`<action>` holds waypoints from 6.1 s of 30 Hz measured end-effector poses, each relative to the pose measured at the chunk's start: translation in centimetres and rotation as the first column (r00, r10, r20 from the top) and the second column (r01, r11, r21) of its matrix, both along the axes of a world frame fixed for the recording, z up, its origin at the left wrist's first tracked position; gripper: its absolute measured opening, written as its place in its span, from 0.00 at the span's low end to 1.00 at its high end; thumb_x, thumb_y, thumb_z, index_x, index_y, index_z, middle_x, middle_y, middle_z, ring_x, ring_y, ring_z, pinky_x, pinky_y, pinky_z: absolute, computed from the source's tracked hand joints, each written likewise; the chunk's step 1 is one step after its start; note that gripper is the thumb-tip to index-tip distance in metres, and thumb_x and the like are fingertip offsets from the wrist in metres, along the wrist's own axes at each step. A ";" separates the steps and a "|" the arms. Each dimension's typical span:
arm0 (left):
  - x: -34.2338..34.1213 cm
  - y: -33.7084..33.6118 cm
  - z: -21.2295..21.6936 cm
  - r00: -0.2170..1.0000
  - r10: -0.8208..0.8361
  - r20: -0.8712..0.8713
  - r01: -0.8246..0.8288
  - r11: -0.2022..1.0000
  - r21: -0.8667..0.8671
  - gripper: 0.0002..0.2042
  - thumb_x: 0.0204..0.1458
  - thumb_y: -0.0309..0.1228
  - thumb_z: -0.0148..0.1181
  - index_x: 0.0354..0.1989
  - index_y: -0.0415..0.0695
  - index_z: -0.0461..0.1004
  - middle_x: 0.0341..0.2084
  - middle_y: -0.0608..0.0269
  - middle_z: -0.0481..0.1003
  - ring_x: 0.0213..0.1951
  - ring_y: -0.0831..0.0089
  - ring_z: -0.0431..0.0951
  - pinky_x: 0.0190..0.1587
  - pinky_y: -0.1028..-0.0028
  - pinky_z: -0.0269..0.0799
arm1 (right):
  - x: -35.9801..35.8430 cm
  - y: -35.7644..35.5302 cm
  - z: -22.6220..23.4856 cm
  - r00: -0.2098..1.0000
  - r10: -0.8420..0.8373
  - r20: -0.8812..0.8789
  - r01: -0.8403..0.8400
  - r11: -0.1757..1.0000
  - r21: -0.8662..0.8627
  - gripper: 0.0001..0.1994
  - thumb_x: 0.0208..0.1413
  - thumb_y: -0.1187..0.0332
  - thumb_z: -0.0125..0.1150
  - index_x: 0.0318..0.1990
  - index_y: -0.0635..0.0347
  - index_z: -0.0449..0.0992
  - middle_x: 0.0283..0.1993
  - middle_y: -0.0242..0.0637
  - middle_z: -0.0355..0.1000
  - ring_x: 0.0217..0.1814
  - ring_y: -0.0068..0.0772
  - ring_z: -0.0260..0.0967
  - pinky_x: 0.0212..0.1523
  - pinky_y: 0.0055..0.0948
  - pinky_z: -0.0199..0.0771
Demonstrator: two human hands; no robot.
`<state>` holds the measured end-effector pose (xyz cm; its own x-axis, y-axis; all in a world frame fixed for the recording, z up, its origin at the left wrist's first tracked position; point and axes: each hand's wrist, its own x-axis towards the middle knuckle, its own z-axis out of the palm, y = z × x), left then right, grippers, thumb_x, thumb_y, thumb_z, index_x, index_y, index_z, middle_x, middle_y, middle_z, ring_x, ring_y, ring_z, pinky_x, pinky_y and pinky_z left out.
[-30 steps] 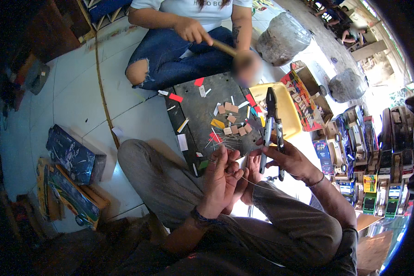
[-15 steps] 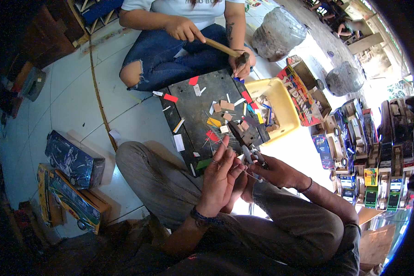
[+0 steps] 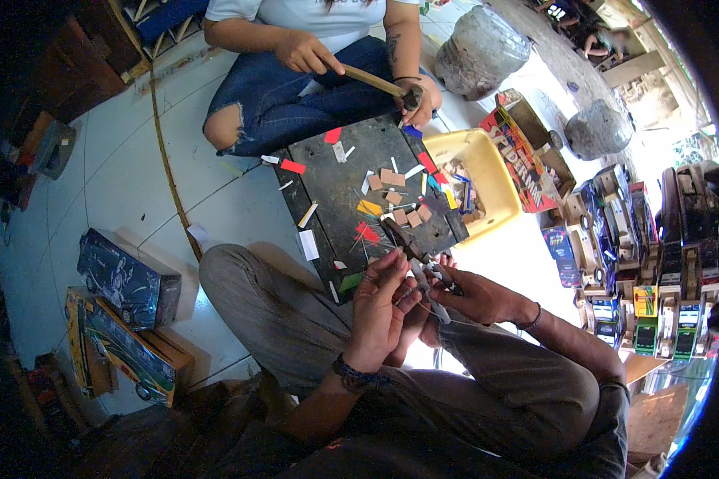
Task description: The person sits on the floor and uses pliers to manipulate small wires and components on a work surface. They repeatedly cut, bend, and adjust the wires while a coworker hammers small wooden blocks nearby. The person occasionally pauses to reposition the components.
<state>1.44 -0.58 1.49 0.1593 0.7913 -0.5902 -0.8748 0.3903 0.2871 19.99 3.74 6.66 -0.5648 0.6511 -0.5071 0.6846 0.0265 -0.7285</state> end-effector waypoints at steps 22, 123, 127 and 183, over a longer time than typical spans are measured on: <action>-0.1 0.2 -1.2 0.998 -0.062 0.033 0.063 0.998 -0.011 0.09 0.57 0.28 0.60 0.45 0.47 0.75 0.34 0.70 0.75 0.29 0.81 0.74 0.31 0.77 0.76 | 1.3 0.0 -0.8 0.996 0.007 0.086 -0.014 0.997 0.082 0.24 0.64 0.58 0.50 0.62 0.64 0.60 0.43 0.59 0.73 0.45 0.55 0.73 0.46 0.43 0.71; 2.3 -0.2 0.3 0.935 -0.080 -0.345 0.065 0.996 -0.055 0.10 0.59 0.28 0.58 0.47 0.40 0.72 0.30 0.65 0.73 0.29 0.82 0.72 0.26 0.79 0.74 | 3.6 -0.3 -2.3 0.959 -0.099 0.266 0.050 0.982 0.184 0.19 0.52 0.60 0.59 0.44 0.67 0.68 0.37 0.56 0.74 0.41 0.58 0.74 0.43 0.47 0.74; 2.4 -0.5 0.2 0.943 -0.050 -0.329 0.041 0.999 -0.035 0.11 0.59 0.29 0.58 0.48 0.40 0.72 0.32 0.65 0.73 0.31 0.81 0.73 0.28 0.79 0.75 | 4.3 1.2 -3.7 0.974 -0.096 0.207 0.000 0.907 0.421 0.18 0.49 0.61 0.61 0.39 0.65 0.66 0.34 0.53 0.72 0.39 0.57 0.73 0.40 0.49 0.73; 1.3 -0.1 -0.4 0.903 -0.234 -0.361 0.326 0.920 0.218 0.17 0.65 0.33 0.47 0.58 0.38 0.67 0.40 0.63 0.71 0.41 0.77 0.75 0.48 0.77 0.74 | 3.4 -0.1 0.4 0.995 -0.100 -0.018 0.101 0.991 0.082 0.21 0.62 0.65 0.50 0.61 0.60 0.62 0.46 0.54 0.70 0.49 0.57 0.70 0.50 0.48 0.69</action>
